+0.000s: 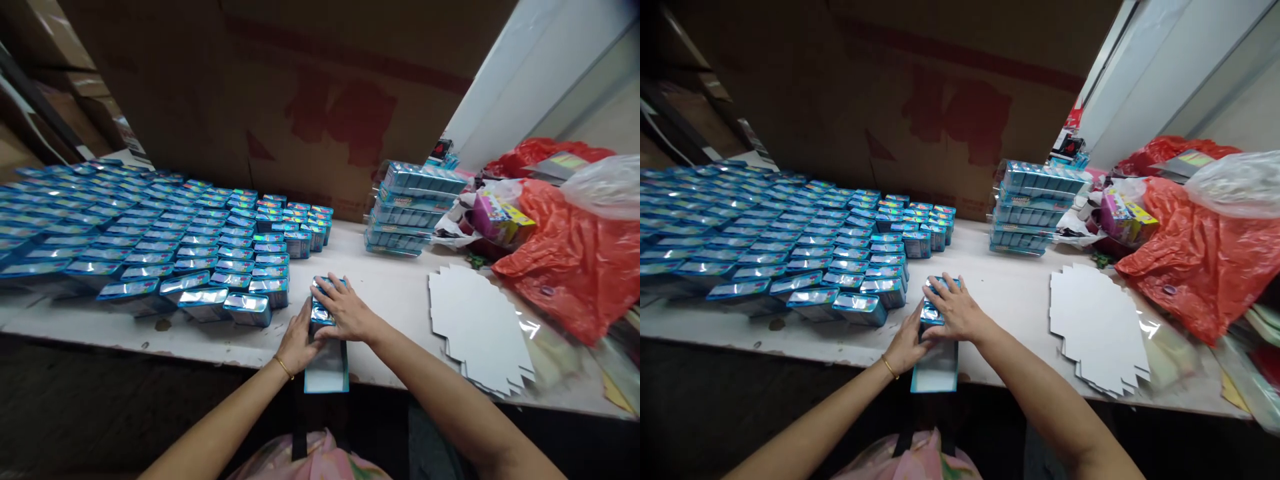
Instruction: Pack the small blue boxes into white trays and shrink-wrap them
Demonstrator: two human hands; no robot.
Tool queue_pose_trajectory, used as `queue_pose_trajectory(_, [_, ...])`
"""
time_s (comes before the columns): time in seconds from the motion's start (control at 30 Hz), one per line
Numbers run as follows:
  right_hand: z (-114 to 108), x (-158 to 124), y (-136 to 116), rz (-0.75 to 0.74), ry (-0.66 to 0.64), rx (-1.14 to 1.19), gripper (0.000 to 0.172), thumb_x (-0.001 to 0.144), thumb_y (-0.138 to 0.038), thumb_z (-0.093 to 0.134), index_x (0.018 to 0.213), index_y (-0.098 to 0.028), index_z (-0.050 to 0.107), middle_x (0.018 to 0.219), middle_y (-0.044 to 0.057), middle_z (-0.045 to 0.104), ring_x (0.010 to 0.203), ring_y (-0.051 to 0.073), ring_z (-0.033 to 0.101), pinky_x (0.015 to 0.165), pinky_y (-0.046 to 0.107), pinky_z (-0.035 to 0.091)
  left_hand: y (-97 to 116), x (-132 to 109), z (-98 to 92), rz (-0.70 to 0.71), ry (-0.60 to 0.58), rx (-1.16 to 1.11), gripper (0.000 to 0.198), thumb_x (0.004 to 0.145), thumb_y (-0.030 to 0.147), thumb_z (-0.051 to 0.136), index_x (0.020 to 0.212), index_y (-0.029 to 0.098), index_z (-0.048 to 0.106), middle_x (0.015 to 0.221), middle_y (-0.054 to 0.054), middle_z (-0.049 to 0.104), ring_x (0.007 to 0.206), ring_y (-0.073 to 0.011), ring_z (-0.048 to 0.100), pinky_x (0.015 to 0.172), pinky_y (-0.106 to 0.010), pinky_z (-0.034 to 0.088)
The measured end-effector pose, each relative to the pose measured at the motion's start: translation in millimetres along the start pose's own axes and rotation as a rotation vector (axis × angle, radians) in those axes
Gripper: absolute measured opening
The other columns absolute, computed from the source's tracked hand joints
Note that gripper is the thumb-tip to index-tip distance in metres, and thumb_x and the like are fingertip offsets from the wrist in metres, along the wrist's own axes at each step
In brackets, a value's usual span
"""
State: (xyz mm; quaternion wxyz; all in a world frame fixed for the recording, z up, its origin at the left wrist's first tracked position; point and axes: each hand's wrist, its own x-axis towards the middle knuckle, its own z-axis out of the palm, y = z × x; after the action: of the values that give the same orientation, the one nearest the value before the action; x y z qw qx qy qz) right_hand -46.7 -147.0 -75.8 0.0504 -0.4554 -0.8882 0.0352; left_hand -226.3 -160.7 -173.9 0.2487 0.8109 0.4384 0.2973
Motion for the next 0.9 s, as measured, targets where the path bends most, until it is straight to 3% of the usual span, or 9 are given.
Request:
queue_pose_trajectory(0.13, [-5,18,27,-0.056,0.008,0.201,0.077,0.076,-0.069,0.030,0.139,-0.028,0.012,0.143,0.006,0.022,0.131,0.029,0.013,0.100,0.058,0.013,-8,1,-3.3,0.003,-0.007,-0.006,0.072,0.078,0.032,0.050,0.139,0.024,0.011,0.141,-0.011,0.027,0.121,-0.0277,0.037,0.095,-0.046,0.034])
queue_pose_trajectory(0.23, [-15,61,65,0.055,0.164,0.269,0.070,0.082,-0.060,0.030,0.139,-0.026,0.009,0.144,0.007,0.021,0.132,0.023,0.015,0.103,0.049,0.018,-10,-4,-4.9,-0.016,-0.007,0.018,0.069,0.080,0.030,0.047,0.139,0.026,0.010,0.142,-0.010,0.025,0.123,-0.0280,0.034,0.095,-0.048,0.034])
queue_pose_trajectory(0.33, [-18,123,102,0.214,0.234,0.216,0.092,0.069,-0.062,0.052,0.139,-0.020,0.011,0.144,0.013,0.015,0.133,0.025,0.011,0.105,0.044,0.017,-12,-8,-4.6,-0.022,-0.003,0.023,0.070,0.080,0.032,0.046,0.139,0.026,0.009,0.143,-0.010,0.023,0.126,-0.0276,0.030,0.096,-0.047,0.034])
queue_pose_trajectory(0.4, [-10,159,119,0.347,0.173,0.206,0.105,0.061,-0.063,0.059,0.139,-0.014,0.009,0.144,0.017,0.009,0.133,0.030,0.004,0.104,0.046,0.017,-15,-8,-3.7,-0.026,0.001,0.018,0.071,0.080,0.034,0.047,0.139,0.026,0.009,0.143,-0.009,0.024,0.127,-0.0273,0.030,0.098,-0.045,0.034])
queue_pose_trajectory(0.47, [2,180,126,0.454,0.131,0.239,0.107,0.063,-0.064,0.057,0.139,-0.011,0.005,0.144,0.021,0.003,0.132,0.032,0.004,0.102,0.047,0.020,-17,-9,-2.8,-0.037,-0.003,0.020,0.073,0.079,0.035,0.048,0.139,0.025,0.009,0.142,-0.008,0.025,0.127,-0.0273,0.030,0.098,-0.045,0.034])
queue_pose_trajectory(0.6, [22,178,123,0.442,0.181,0.258,0.096,0.070,-0.062,0.050,0.139,-0.012,0.007,0.143,0.021,0.007,0.131,0.030,0.014,0.100,0.044,0.025,-19,-9,-2.5,-0.042,-0.030,0.030,0.077,0.077,0.033,0.050,0.140,0.024,0.006,0.142,-0.009,0.025,0.127,-0.0278,0.030,0.100,-0.046,0.033])
queue_pose_trajectory(0.73, [20,168,119,0.372,0.198,0.261,0.095,0.065,-0.059,0.057,0.138,-0.017,0.014,0.136,0.017,0.023,0.125,0.029,0.026,0.098,0.042,0.028,-18,-9,-3.5,-0.037,-0.019,0.030,0.076,0.077,0.033,0.049,0.140,0.023,0.006,0.142,-0.010,0.027,0.127,-0.0279,0.030,0.099,-0.046,0.034])
queue_pose_trajectory(0.83, [9,178,125,0.314,0.070,0.307,0.102,0.060,-0.054,0.064,0.138,-0.014,0.012,0.132,0.016,0.028,0.121,0.028,0.032,0.097,0.038,0.030,-18,-8,-3.7,-0.032,-0.014,0.036,0.076,0.077,0.033,0.049,0.140,0.023,0.008,0.141,-0.010,0.028,0.126,-0.0284,0.031,0.099,-0.046,0.034])
queue_pose_trajectory(0.9, [3,189,127,0.312,-0.026,0.286,0.099,0.060,-0.048,0.064,0.138,-0.013,0.014,0.130,0.016,0.032,0.118,0.029,0.035,0.095,0.038,0.032,-17,-8,-3.7,-0.030,-0.017,0.038,0.075,0.077,0.034,0.049,0.140,0.022,0.009,0.141,-0.011,0.028,0.126,-0.0285,0.031,0.098,-0.046,0.035])
